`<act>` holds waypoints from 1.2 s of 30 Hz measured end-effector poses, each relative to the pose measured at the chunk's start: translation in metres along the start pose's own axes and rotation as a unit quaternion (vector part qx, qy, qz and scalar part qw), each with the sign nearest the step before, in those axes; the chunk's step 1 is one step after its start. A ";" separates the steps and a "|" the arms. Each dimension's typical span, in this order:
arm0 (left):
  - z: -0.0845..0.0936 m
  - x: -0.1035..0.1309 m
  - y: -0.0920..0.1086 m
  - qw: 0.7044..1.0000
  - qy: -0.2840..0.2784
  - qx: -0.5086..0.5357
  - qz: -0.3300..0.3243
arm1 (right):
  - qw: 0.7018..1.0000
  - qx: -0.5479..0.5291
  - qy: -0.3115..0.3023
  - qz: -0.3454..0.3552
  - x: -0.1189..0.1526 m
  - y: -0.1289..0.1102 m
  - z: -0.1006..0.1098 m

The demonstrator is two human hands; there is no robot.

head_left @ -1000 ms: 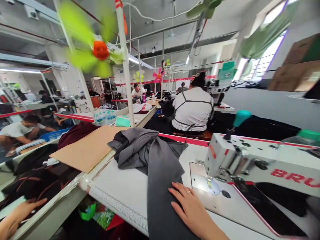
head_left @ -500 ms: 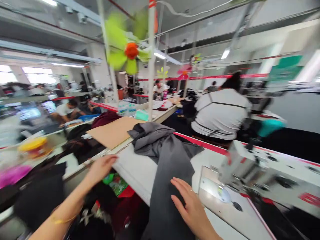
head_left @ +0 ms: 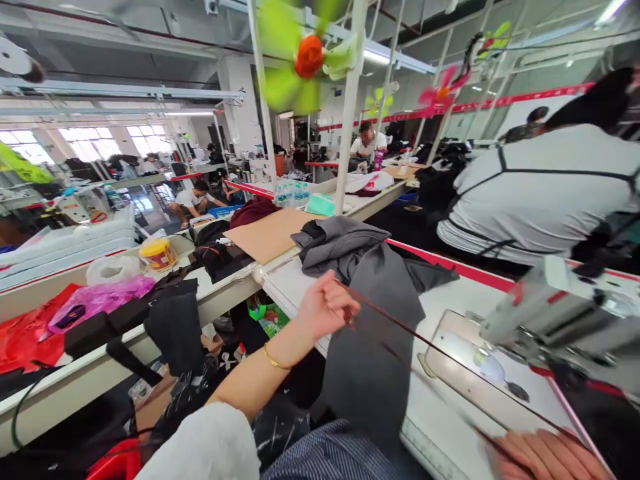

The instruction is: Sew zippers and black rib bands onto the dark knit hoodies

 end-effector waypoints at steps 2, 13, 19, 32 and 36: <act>0.012 -0.001 0.004 0.999 0.021 0.041 -0.022 | 0.988 -0.104 0.100 -0.062 0.019 0.009 0.023; 0.021 -0.011 -0.024 0.995 0.096 0.011 0.013 | 0.980 -0.053 0.166 -0.101 0.046 0.012 0.043; -0.001 -0.005 -0.070 0.987 0.142 -0.066 0.041 | 0.921 0.354 0.045 0.158 0.054 -0.063 -0.029; -0.005 0.009 -0.121 0.980 0.163 -0.094 0.058 | 0.849 0.458 -0.039 0.261 0.054 -0.064 -0.098; -0.001 0.007 -0.124 0.980 0.156 -0.104 0.066 | 0.830 0.497 0.008 0.255 0.054 -0.065 -0.085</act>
Point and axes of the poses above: each hand's wrist, its own x-axis away from the middle knuckle, its own z-axis out of the back of the hand, y = z × x, the point moved 10 cm from there along -x, towards the middle knuckle, and after that the axes turned 11 degrees about z, right-handed, at the moved point
